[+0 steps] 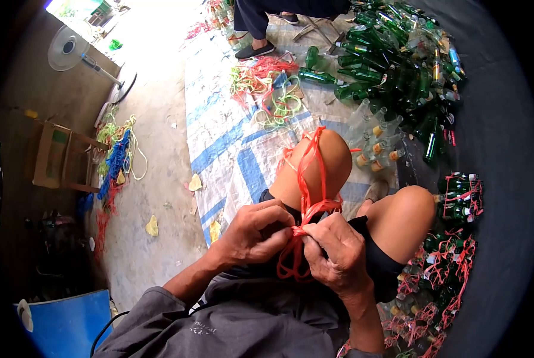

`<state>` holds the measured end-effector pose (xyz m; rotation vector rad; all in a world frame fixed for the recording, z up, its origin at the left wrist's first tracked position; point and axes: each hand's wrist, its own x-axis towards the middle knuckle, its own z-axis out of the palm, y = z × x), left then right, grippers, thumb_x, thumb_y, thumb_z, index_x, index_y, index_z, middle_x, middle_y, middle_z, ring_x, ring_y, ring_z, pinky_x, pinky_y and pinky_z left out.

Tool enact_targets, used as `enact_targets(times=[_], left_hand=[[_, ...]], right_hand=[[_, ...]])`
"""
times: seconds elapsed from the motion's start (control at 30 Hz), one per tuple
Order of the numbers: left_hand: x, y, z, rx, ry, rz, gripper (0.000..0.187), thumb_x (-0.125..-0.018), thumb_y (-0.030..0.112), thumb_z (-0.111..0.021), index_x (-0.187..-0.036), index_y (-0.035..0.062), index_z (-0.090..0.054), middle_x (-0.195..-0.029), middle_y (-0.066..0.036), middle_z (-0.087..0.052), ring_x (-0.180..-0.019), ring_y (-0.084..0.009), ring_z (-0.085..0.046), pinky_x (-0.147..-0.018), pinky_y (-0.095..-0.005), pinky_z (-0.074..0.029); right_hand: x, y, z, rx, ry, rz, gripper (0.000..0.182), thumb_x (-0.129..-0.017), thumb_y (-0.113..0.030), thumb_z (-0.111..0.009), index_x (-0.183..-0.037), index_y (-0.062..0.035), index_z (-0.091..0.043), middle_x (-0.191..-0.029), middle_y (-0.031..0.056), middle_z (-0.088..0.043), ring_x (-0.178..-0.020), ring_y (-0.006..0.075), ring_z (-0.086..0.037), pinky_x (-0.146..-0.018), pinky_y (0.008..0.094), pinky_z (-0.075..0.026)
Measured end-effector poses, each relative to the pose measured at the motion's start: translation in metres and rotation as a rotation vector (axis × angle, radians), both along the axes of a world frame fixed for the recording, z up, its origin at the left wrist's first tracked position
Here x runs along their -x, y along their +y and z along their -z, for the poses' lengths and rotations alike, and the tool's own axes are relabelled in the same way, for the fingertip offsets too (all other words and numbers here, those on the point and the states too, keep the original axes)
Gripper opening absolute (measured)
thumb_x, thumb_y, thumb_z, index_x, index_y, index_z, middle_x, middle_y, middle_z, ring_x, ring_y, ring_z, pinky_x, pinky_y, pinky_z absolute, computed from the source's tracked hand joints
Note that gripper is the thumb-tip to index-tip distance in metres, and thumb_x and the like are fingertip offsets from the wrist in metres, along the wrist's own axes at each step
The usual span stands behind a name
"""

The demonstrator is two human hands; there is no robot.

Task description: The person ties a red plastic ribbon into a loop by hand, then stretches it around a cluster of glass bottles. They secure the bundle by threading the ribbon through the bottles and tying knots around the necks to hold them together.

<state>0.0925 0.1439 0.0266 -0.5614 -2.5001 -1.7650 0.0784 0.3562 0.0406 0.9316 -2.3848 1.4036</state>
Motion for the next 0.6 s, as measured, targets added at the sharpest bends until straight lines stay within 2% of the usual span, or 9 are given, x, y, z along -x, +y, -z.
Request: enact_targets(times=[0.07, 0.1, 0.2, 0.23, 0.33, 0.37, 0.4, 0.5, 0.6], left_hand=[[-0.001, 0.0, -0.001, -0.124, -0.142, 0.032, 0.005, -0.088, 0.001, -0.068, -0.092, 0.0011, -0.066, -0.081, -0.013, -0.063, -0.071, -0.0244, -0.064, -0.064, -0.0322, -0.049], [-0.002, -0.001, -0.001, -0.15, -0.189, 0.038, 0.005, -0.094, 0.005, -0.066, -0.093, 0.0, -0.067, -0.083, -0.008, -0.065, -0.076, -0.0156, -0.063, -0.07, -0.0293, -0.049], [-0.005, 0.003, 0.0, -0.363, -0.46, -0.023, 0.011, -0.099, 0.007, -0.065, -0.094, -0.0017, -0.067, -0.086, -0.002, -0.067, -0.079, -0.0086, -0.059, -0.071, -0.0278, -0.049], [-0.004, 0.003, 0.002, -0.371, -0.434, -0.02, 0.016, -0.102, 0.01, -0.064, -0.094, -0.0027, -0.067, -0.086, 0.002, -0.067, -0.081, -0.0039, -0.055, -0.07, -0.0243, -0.048], [-0.003, 0.005, 0.01, -0.6, -0.632, -0.164, 0.013, -0.1, 0.006, -0.062, -0.096, -0.0037, -0.069, -0.074, -0.003, -0.065, -0.062, -0.0066, -0.055, -0.06, -0.0225, -0.045], [-0.001, 0.007, 0.012, -0.699, -0.607, -0.188, 0.012, -0.098, 0.003, -0.06, -0.098, -0.0054, -0.069, -0.071, -0.003, -0.063, -0.056, -0.008, -0.051, -0.057, -0.0245, -0.046], [0.0, 0.008, 0.02, -0.825, -0.604, -0.176, 0.014, -0.099, 0.009, -0.064, -0.098, -0.0024, -0.072, -0.07, 0.003, -0.062, -0.057, -0.0028, -0.05, -0.054, -0.019, -0.04], [-0.001, 0.01, 0.019, -0.836, -0.656, -0.214, 0.013, -0.099, 0.008, -0.063, -0.095, -0.0014, -0.071, -0.065, 0.003, -0.059, -0.055, -0.0033, -0.049, -0.052, -0.0193, -0.039], [-0.001, 0.012, 0.019, -0.799, -0.644, -0.197, 0.01, -0.099, 0.006, -0.061, -0.101, -0.0003, -0.068, -0.069, 0.002, -0.06, -0.057, -0.0048, -0.05, -0.054, -0.0196, -0.04]], right_hand=[[0.0, 0.001, 0.003, 0.054, -0.038, 0.011, 0.017, -0.085, 0.006, -0.07, -0.1, -0.0005, -0.069, -0.085, 0.0121, -0.063, -0.073, 0.0284, -0.064, -0.066, 0.0359, -0.054], [0.0, 0.001, 0.005, 0.085, -0.064, 0.015, 0.016, -0.086, 0.006, -0.069, -0.1, -0.0004, -0.069, -0.085, 0.0118, -0.063, -0.073, 0.0275, -0.064, -0.067, 0.035, -0.053], [-0.001, 0.001, 0.008, 0.182, -0.117, 0.047, 0.011, -0.091, 0.004, -0.069, -0.101, 0.0001, -0.07, -0.087, 0.0105, -0.065, -0.074, 0.0232, -0.063, -0.068, 0.0323, -0.052], [-0.002, -0.001, 0.01, 0.216, -0.135, 0.056, 0.01, -0.091, 0.004, -0.069, -0.101, 0.0001, -0.069, -0.087, 0.0104, -0.065, -0.074, 0.023, -0.064, -0.068, 0.0322, -0.052], [-0.006, -0.002, 0.027, 0.277, -0.167, 0.143, 0.007, -0.091, 0.003, -0.07, -0.098, 0.0011, -0.067, -0.083, 0.0094, -0.063, -0.072, 0.0214, -0.062, -0.069, 0.0305, -0.05], [-0.007, -0.001, 0.029, 0.296, -0.185, 0.163, 0.007, -0.092, 0.003, -0.07, -0.098, 0.0014, -0.067, -0.081, 0.0081, -0.062, -0.072, 0.019, -0.06, -0.068, 0.0292, -0.049], [-0.008, -0.001, 0.031, 0.311, -0.205, 0.179, 0.007, -0.092, 0.003, -0.069, -0.098, 0.0017, -0.066, -0.08, 0.0068, -0.061, -0.072, 0.0167, -0.059, -0.068, 0.0278, -0.048], [-0.018, 0.0, 0.031, 0.558, -0.533, 0.181, 0.003, -0.096, 0.0, -0.067, -0.099, 0.0006, -0.067, -0.084, -0.0025, -0.061, -0.075, 0.0082, -0.055, -0.069, 0.0247, -0.046], [-0.019, 0.0, 0.045, 0.769, -0.646, 0.199, 0.005, -0.098, -0.001, -0.064, -0.101, -0.0008, -0.068, -0.085, -0.0022, -0.063, -0.076, 0.0041, -0.054, -0.073, 0.0218, -0.045]])
